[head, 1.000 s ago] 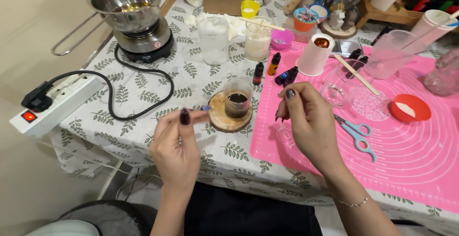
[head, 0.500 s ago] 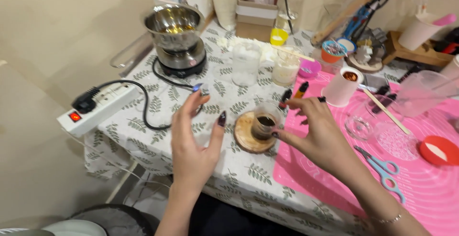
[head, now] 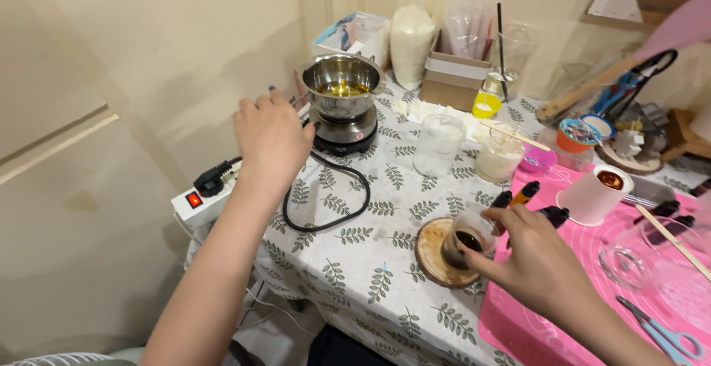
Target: Preparing and mixing scented wax to make candles.
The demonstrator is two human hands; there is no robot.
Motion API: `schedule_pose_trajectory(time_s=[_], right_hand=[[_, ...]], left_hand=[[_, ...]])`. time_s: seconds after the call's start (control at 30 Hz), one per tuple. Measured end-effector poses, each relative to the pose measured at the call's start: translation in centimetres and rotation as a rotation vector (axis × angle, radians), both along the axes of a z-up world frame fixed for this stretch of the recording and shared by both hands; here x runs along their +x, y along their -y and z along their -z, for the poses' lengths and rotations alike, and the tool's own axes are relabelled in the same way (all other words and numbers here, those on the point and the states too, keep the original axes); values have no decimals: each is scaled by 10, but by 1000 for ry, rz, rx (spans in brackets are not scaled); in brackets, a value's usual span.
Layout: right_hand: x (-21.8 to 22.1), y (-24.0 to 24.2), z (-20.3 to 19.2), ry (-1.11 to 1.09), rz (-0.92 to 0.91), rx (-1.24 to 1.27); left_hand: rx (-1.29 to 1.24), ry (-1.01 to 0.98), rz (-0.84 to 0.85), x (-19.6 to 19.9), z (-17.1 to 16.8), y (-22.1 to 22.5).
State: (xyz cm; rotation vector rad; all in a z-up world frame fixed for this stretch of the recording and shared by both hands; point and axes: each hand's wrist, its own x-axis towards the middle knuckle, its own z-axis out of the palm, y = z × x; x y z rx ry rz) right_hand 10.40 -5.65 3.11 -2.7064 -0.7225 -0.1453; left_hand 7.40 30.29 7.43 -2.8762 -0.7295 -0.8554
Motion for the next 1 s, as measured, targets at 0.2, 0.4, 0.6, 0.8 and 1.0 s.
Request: schedule_pose_trajectory(time_s=[0.2,0.4,0.6,0.8,1.0], right_hand=[[-4,-10,-12,-35,51,-63],[21,14,20,-67,-89,-1],[24,4,-44,-212,12,-137],[52,-6,-113,57,36,-217],[84,-50,-152,271,-153,-74]], left_hand=[[-157,-89,59,37,12,-27],[-227,-52,123,30,18,-24],[-311,8,166,1,16,-19],[-371,-46,149,-55,12,11],[-513,-193,73,-94,23,42]])
